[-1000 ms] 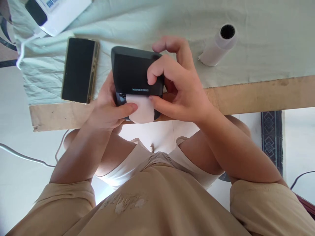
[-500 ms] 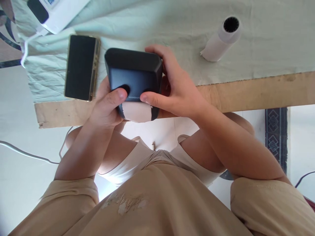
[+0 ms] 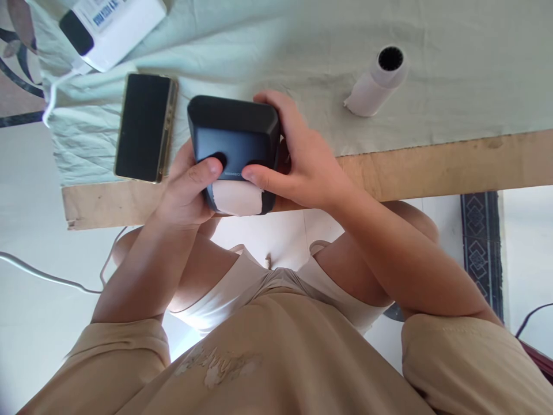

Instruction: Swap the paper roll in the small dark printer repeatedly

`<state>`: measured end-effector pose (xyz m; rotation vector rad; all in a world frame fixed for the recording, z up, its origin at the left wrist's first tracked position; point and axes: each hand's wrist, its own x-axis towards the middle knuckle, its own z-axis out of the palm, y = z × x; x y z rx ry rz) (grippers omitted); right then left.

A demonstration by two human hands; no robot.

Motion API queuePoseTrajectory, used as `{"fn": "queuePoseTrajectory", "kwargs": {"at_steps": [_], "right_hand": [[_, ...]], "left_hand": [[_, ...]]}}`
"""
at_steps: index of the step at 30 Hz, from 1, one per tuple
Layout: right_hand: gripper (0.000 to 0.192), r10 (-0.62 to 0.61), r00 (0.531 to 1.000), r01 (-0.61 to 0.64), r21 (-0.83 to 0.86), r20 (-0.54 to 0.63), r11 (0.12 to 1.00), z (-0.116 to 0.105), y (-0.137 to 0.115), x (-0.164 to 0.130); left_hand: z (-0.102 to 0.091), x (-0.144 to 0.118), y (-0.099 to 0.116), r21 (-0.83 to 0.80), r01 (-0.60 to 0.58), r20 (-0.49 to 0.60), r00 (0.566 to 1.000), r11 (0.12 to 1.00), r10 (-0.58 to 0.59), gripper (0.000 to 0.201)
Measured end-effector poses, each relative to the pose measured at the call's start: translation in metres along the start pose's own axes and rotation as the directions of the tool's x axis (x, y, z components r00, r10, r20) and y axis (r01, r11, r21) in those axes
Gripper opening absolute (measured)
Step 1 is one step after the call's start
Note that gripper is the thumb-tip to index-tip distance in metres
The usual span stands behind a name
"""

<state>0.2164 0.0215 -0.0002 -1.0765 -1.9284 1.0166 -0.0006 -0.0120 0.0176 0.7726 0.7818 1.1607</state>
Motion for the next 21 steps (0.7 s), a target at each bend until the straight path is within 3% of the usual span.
{"fn": "queuePoseTrajectory", "kwargs": {"at_steps": [4,6,8,11,16,21], "right_hand": [[0.081,-0.015,1.000,0.015,-0.005,-0.015,1.000,-0.003,-0.005,-0.001],[0.078,0.004,0.999,-0.005,-0.003,-0.043,1.000,-0.005,-0.009,-0.001],[0.071,0.021,0.996,-0.022,-0.006,-0.085,1.000,-0.005,-0.012,-0.001],[0.063,-0.014,0.994,0.010,-0.042,-0.113,0.999,-0.005,-0.013,0.000],[0.075,-0.195,0.974,0.190,-0.055,-0.113,0.980,-0.008,-0.013,0.001],[0.080,-0.145,0.987,0.143,-0.025,-0.067,0.989,-0.013,-0.017,0.000]], "left_hand": [[0.003,0.003,-0.002,-0.022,-0.016,0.001,1.000,1.000,0.016,0.040],[0.008,0.006,-0.001,-0.065,0.025,-0.078,0.997,0.998,-0.030,0.049],[0.012,0.009,0.002,-0.091,0.062,-0.163,0.984,0.994,-0.076,0.043],[0.012,0.011,0.004,-0.051,0.052,-0.171,0.983,0.997,-0.060,0.028],[0.001,0.013,0.002,0.015,0.013,-0.155,0.988,1.000,-0.011,0.032],[-0.001,0.016,0.004,0.065,0.087,-0.199,0.977,0.994,-0.073,0.035]]}}
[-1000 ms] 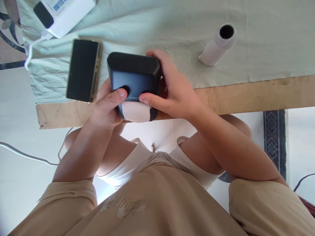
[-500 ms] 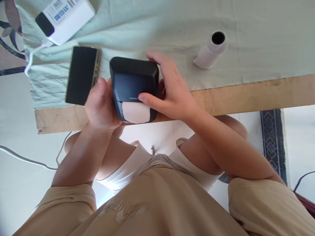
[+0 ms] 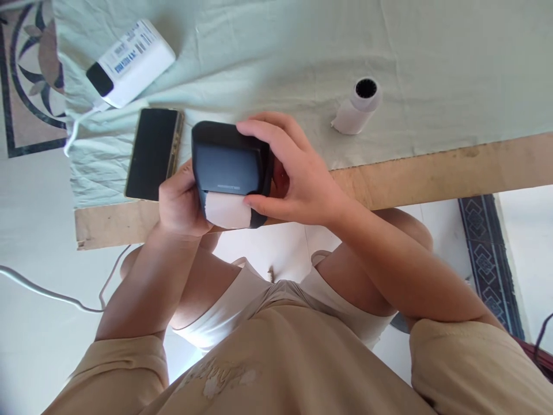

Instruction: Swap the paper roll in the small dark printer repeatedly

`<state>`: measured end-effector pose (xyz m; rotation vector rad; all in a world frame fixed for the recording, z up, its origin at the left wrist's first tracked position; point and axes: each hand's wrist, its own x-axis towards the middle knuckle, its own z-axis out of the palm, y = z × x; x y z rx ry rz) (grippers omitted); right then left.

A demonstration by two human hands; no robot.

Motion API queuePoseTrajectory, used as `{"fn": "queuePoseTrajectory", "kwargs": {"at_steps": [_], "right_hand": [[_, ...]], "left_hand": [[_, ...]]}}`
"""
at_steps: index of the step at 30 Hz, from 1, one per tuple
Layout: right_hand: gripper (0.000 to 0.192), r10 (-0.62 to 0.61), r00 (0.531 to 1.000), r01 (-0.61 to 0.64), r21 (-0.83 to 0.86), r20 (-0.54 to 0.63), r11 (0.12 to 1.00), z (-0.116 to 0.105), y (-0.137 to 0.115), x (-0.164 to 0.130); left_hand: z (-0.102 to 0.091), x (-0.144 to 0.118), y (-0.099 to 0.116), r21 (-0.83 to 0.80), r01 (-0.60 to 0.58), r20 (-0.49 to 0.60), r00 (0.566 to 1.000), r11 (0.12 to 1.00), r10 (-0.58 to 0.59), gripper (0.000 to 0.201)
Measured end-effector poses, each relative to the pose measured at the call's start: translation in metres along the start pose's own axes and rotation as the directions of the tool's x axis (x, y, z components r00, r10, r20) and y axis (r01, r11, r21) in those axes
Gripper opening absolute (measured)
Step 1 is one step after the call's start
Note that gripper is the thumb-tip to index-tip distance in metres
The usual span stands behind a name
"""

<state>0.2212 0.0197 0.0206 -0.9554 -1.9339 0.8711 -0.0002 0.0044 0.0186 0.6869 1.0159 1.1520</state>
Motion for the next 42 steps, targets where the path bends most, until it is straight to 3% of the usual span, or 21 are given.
{"fn": "queuePoseTrajectory", "kwargs": {"at_steps": [2,5,8,10,12,15,18,21,24,28,33,35,37,39,42], "right_hand": [[0.077,-0.010,0.997,0.006,-0.054,-0.082,0.999,-0.001,-0.001,0.000],[0.055,-0.030,0.965,0.004,-0.098,-0.260,0.995,-0.001,-0.007,0.002],[0.032,0.016,0.899,-0.001,0.035,-0.438,0.999,0.000,-0.016,0.008],[0.034,0.060,0.848,0.013,0.134,-0.526,0.991,0.001,-0.019,0.013],[0.038,0.093,0.831,-0.010,0.152,-0.549,0.988,0.002,-0.021,0.017],[0.033,0.065,0.907,-0.108,-0.080,-0.416,0.991,0.001,-0.023,0.017],[0.021,0.042,0.981,-0.118,-0.403,-0.191,0.907,0.000,-0.026,0.011],[0.015,0.047,0.998,-0.067,-0.561,-0.050,0.825,-0.004,-0.026,0.008],[0.015,0.088,0.995,-0.045,-0.580,0.046,0.813,-0.009,-0.022,0.010],[0.029,0.162,0.978,-0.097,-0.410,0.129,0.907,-0.018,-0.022,0.017],[0.037,0.166,0.977,-0.174,0.044,0.136,0.984,-0.034,-0.025,0.017],[0.046,0.196,0.977,-0.211,0.277,0.080,0.937,-0.039,-0.013,0.016],[0.054,0.281,0.958,-0.227,0.436,-0.063,0.871,-0.041,0.008,0.015],[0.064,0.383,0.904,-0.252,0.485,-0.191,0.837,-0.040,0.034,0.013],[0.069,0.438,0.869,-0.303,0.454,-0.228,0.838,-0.034,0.062,0.005]], "left_hand": [[0.002,0.000,0.001,-0.018,-0.005,0.031,0.999,1.000,0.006,0.036],[0.001,-0.001,0.000,-0.076,-0.039,0.133,0.990,0.996,0.049,0.040],[-0.004,-0.002,-0.001,-0.036,0.020,0.220,0.975,0.999,-0.012,0.033],[-0.007,-0.002,-0.001,-0.011,0.024,0.205,0.978,1.000,-0.021,0.034],[-0.008,-0.003,-0.001,-0.022,0.008,0.190,0.982,1.000,-0.004,0.039],[-0.005,-0.004,0.001,-0.001,0.026,0.192,0.981,1.000,-0.025,0.041],[-0.002,-0.007,0.002,0.041,0.006,0.198,0.980,0.999,-0.014,0.039],[-0.002,-0.009,0.002,0.074,-0.041,0.202,0.979,0.996,0.025,0.037],[-0.002,-0.010,0.002,0.107,-0.036,0.204,0.979,0.994,0.014,0.039],[-0.005,-0.010,0.001,0.080,-0.016,0.210,0.978,0.997,-0.001,0.038],[-0.007,-0.006,-0.002,0.008,-0.002,0.169,0.986,1.000,0.000,0.029],[-0.007,-0.004,-0.002,-0.024,-0.006,0.131,0.991,1.000,0.009,0.027],[-0.006,-0.001,-0.002,-0.059,-0.007,0.101,0.995,0.998,0.013,0.027],[-0.005,0.000,-0.002,-0.080,-0.013,0.071,0.997,0.997,0.018,0.023],[-0.003,0.000,-0.001,-0.071,-0.014,0.043,0.999,0.997,0.017,0.023]]}}
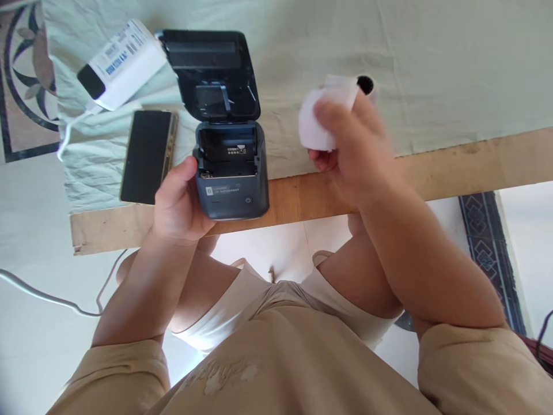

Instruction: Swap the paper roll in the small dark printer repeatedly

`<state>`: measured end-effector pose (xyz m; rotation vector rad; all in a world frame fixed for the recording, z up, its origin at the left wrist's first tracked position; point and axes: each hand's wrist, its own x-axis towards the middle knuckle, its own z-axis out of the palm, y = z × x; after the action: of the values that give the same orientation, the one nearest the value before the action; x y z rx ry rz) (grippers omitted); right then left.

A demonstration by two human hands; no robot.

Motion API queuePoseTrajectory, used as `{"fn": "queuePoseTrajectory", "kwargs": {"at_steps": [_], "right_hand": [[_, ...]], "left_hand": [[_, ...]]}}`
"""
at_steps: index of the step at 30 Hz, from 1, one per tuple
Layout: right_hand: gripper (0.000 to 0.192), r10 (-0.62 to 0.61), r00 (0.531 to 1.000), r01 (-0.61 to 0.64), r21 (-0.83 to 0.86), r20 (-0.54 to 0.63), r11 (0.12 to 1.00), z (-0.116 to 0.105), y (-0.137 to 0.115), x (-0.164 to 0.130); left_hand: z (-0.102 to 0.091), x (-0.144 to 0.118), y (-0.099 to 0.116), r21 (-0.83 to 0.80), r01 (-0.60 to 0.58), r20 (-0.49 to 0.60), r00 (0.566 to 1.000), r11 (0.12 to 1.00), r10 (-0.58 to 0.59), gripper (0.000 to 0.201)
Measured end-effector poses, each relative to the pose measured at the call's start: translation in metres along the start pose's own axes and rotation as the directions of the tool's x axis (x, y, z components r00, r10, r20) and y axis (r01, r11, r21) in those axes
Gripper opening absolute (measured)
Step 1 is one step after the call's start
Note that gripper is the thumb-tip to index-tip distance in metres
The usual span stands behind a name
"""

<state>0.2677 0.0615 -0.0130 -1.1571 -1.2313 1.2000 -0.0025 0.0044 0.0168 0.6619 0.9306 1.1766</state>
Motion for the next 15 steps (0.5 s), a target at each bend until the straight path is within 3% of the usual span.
{"fn": "queuePoseTrajectory", "kwargs": {"at_steps": [3,5,7,13,15], "right_hand": [[0.054,-0.138,0.990,0.137,-0.285,0.018,0.949,-0.001,0.004,-0.010],[0.042,-0.293,0.951,0.300,-0.503,0.094,0.810,0.001,-0.004,-0.017],[0.034,-0.366,0.913,0.397,-0.596,0.179,0.698,0.004,-0.011,-0.021],[0.037,-0.315,0.937,0.327,-0.701,0.153,0.633,0.009,-0.010,-0.018],[0.039,-0.337,0.932,0.332,-0.678,0.131,0.655,0.009,-0.018,-0.021]], "left_hand": [[0.001,-0.001,0.000,0.007,0.005,-0.001,1.000,1.000,-0.005,0.023],[0.002,-0.001,0.000,0.008,0.000,0.005,1.000,1.000,0.000,0.021],[0.002,-0.001,0.000,0.019,0.000,0.010,1.000,1.000,0.000,0.021],[-0.002,-0.002,0.002,0.069,0.045,0.032,0.998,0.997,-0.048,0.032],[-0.003,-0.002,0.002,0.080,0.064,0.055,0.996,0.995,-0.069,0.035]]}}
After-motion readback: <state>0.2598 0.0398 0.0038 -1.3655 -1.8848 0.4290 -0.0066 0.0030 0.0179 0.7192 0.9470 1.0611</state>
